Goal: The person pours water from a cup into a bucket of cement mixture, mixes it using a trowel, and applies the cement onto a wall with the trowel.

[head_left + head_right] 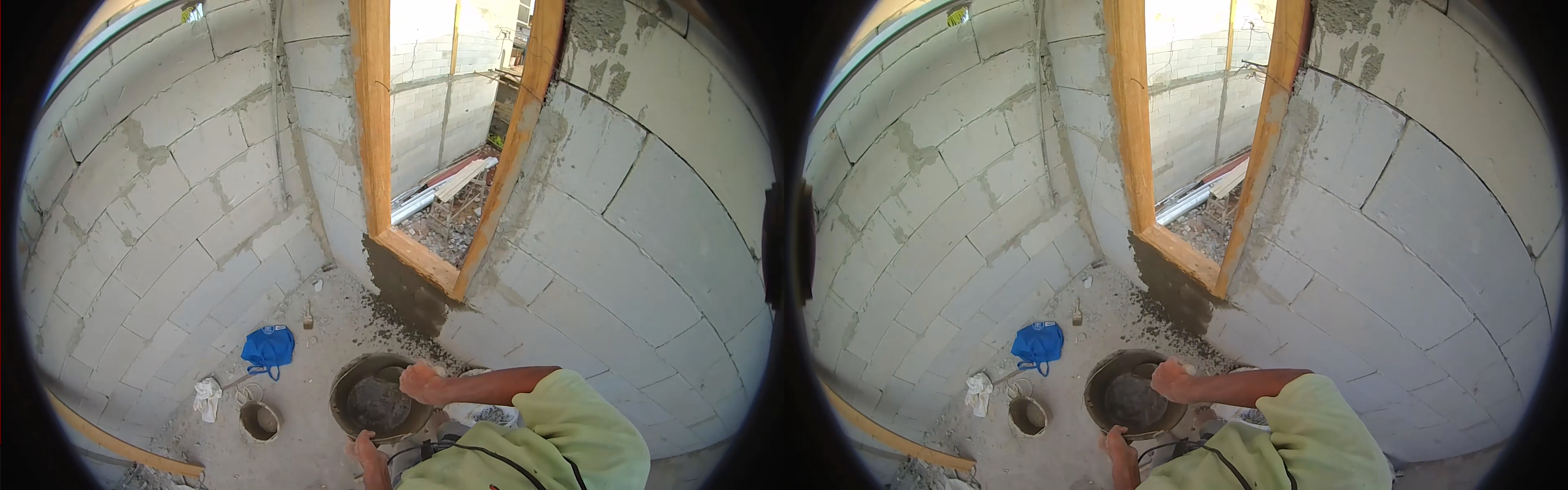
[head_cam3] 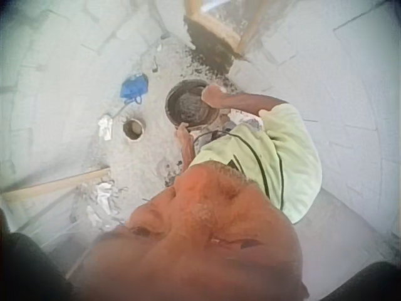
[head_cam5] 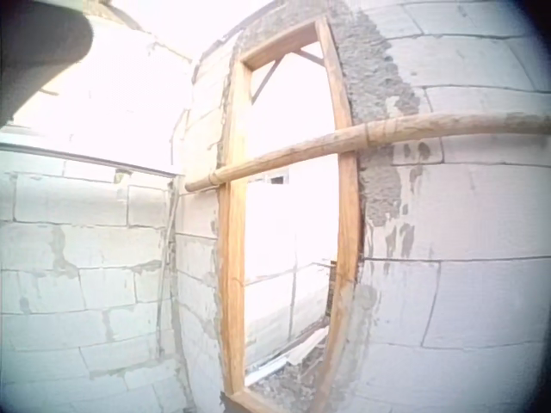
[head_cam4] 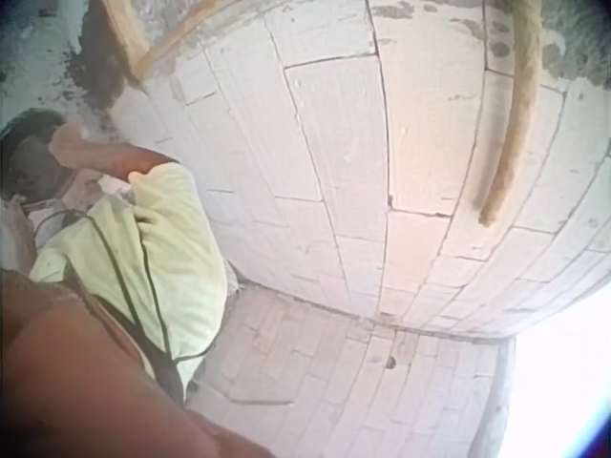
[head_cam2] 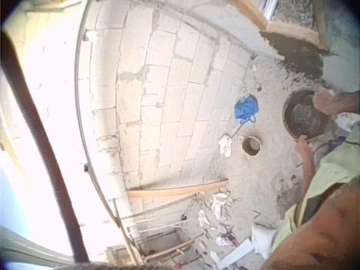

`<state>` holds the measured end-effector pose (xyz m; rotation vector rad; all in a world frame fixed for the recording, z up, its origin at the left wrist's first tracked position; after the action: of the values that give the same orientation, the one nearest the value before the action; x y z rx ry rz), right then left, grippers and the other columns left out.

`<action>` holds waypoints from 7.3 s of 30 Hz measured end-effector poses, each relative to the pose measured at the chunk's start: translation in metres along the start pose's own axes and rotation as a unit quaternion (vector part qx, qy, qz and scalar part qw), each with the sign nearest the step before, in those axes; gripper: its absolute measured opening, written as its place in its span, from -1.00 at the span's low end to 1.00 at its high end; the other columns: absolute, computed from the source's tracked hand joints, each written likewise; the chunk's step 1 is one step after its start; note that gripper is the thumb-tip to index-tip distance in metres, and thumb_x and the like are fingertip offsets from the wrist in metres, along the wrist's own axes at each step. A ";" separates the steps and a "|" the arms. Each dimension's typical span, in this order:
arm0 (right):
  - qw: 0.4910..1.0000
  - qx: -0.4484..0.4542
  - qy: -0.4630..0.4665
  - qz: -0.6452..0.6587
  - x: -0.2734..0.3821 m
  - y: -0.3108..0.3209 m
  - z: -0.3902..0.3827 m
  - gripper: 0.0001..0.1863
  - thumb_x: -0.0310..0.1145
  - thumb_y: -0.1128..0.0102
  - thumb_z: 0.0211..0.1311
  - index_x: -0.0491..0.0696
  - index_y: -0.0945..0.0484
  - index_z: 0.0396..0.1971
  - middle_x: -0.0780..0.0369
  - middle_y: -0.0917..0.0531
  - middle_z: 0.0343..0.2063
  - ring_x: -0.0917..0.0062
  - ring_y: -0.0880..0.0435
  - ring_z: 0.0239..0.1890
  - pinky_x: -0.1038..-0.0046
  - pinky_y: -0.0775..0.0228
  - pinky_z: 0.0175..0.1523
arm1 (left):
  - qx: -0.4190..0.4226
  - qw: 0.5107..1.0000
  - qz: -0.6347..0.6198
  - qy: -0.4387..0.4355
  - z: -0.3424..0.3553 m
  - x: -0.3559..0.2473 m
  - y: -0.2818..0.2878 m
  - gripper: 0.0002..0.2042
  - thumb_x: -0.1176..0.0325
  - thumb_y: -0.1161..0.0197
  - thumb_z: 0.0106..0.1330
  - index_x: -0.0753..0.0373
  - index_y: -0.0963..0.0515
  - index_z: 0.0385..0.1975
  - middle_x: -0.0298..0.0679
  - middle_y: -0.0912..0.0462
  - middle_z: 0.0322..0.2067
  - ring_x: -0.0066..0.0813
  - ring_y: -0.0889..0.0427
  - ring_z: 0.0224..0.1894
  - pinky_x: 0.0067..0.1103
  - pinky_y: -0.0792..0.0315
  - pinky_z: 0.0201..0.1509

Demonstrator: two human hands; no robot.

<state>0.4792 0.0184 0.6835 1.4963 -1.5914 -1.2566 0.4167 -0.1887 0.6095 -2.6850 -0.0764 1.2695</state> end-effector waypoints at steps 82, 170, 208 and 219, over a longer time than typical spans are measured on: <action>0.916 0.161 -0.113 0.349 -0.089 -0.237 -0.044 -0.63 -0.22 -0.15 0.18 0.00 -0.41 -0.04 0.09 -0.63 -0.25 0.14 -0.65 -0.18 0.16 -0.50 -0.12 | 0.071 0.982 0.174 0.014 0.057 0.117 -0.091 -0.71 0.64 -0.14 -0.09 0.45 -0.53 -0.27 -0.29 -0.58 -0.39 -0.54 -0.50 -0.39 -0.62 -0.40 -0.25; 0.812 0.073 -0.418 0.401 -0.213 -0.290 -0.135 -0.51 -0.10 -0.41 0.09 -0.16 -0.39 -0.27 0.09 -0.59 -0.58 0.25 -0.61 -0.55 0.32 -0.44 -0.42 | -0.054 0.986 0.151 0.036 0.188 0.275 -0.019 -0.71 0.67 -0.10 -0.12 0.39 -0.49 -0.31 -0.29 -0.54 -0.37 -0.50 -0.46 -0.35 -0.59 -0.36 -0.16; 0.687 0.090 -0.325 0.643 -0.225 -0.365 -0.002 -0.49 0.03 -0.34 0.14 -0.16 -0.46 -0.34 0.30 -0.49 -0.64 0.66 -0.47 -0.63 0.51 -0.34 -0.51 | 0.021 0.984 0.172 -0.033 0.220 0.271 -0.039 -0.67 0.64 -0.08 -0.10 0.42 -0.51 -0.24 -0.23 -0.59 -0.34 -0.45 -0.53 -0.36 -0.56 -0.45 -0.18; 0.790 0.090 -0.392 0.463 -0.192 -0.290 -0.099 -0.48 -0.02 -0.32 0.16 -0.17 -0.37 -0.22 0.00 -0.59 -0.53 0.09 -0.63 -0.47 0.23 -0.48 -0.35 | 0.014 0.980 0.198 -0.018 0.209 0.272 -0.018 -0.64 0.64 -0.09 -0.12 0.41 -0.53 -0.22 -0.27 -0.59 -0.33 -0.49 -0.50 -0.32 -0.60 -0.39 -0.13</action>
<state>0.7152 0.2084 0.4861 0.0275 -2.5493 -1.1362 0.4289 -0.1116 0.2754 -2.7407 0.4920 1.4068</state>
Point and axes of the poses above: each hand's wrist, its own z-axis towards the middle knuckle, its own y-axis out of the back of the hand, x = y × z, the point moved 8 cm from there along z, towards the middle knuckle
